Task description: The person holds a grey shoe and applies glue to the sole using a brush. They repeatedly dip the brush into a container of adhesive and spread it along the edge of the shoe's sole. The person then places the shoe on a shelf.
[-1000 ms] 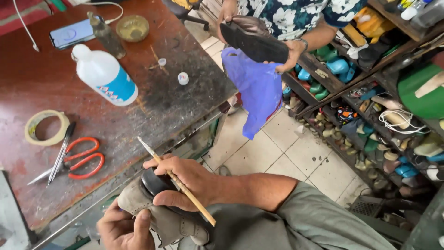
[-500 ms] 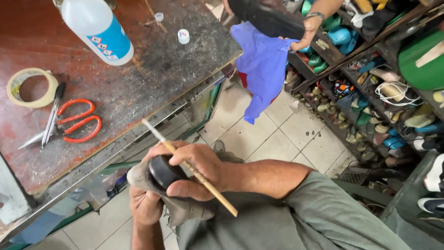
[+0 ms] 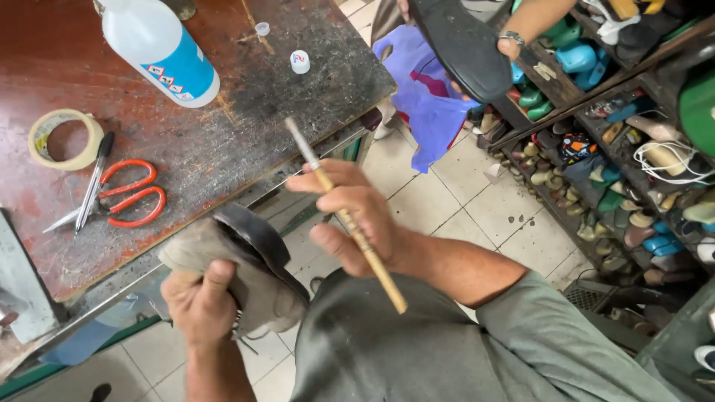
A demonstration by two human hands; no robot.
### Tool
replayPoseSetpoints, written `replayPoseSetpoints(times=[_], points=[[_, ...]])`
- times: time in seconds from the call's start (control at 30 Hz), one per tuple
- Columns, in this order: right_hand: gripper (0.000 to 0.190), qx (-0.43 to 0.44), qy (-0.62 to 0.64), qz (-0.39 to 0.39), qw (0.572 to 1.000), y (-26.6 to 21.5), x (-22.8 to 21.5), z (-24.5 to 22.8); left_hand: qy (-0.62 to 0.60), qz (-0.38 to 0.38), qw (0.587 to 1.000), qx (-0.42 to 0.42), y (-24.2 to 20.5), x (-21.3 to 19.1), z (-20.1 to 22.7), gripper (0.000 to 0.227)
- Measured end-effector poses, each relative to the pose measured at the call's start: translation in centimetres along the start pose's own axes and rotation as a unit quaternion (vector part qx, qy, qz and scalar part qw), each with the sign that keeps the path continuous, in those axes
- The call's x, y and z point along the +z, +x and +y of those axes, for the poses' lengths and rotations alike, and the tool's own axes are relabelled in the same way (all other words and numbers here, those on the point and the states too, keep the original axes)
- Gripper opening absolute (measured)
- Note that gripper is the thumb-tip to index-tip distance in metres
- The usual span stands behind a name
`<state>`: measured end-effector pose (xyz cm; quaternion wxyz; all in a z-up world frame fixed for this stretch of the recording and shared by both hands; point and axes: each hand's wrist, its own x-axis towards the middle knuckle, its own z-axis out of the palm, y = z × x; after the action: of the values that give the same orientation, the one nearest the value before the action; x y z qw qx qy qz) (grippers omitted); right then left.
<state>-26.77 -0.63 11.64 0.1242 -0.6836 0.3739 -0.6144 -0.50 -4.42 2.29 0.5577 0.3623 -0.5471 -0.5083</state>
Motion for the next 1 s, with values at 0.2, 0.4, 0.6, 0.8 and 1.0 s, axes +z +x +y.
replayPoseSetpoints(times=[0.2,0.4,0.6,0.8,1.0], points=[[0.017,0.032,0.081,-0.015,0.996,-3.3,-5.9,3.9,0.156,0.003,0.988,0.005,3.8,0.3,0.7,0.02],[0.023,0.115,0.176,-0.103,0.972,-4.5,-10.0,6.3,0.204,0.005,0.979,0.03,5.7,1.5,0.7,0.018],[0.009,0.304,0.268,-0.175,0.897,-5.7,-13.5,9.7,0.258,0.005,0.966,0.006,6.8,2.2,0.7,0.014],[0.017,0.464,0.366,0.033,0.806,-9.4,-14.4,13.6,0.318,-0.023,0.948,-0.013,6.2,1.6,0.7,0.011],[0.016,0.518,0.321,0.185,0.771,-11.8,-18.0,16.0,0.389,-0.004,0.921,-0.018,5.8,0.4,0.3,0.019]])
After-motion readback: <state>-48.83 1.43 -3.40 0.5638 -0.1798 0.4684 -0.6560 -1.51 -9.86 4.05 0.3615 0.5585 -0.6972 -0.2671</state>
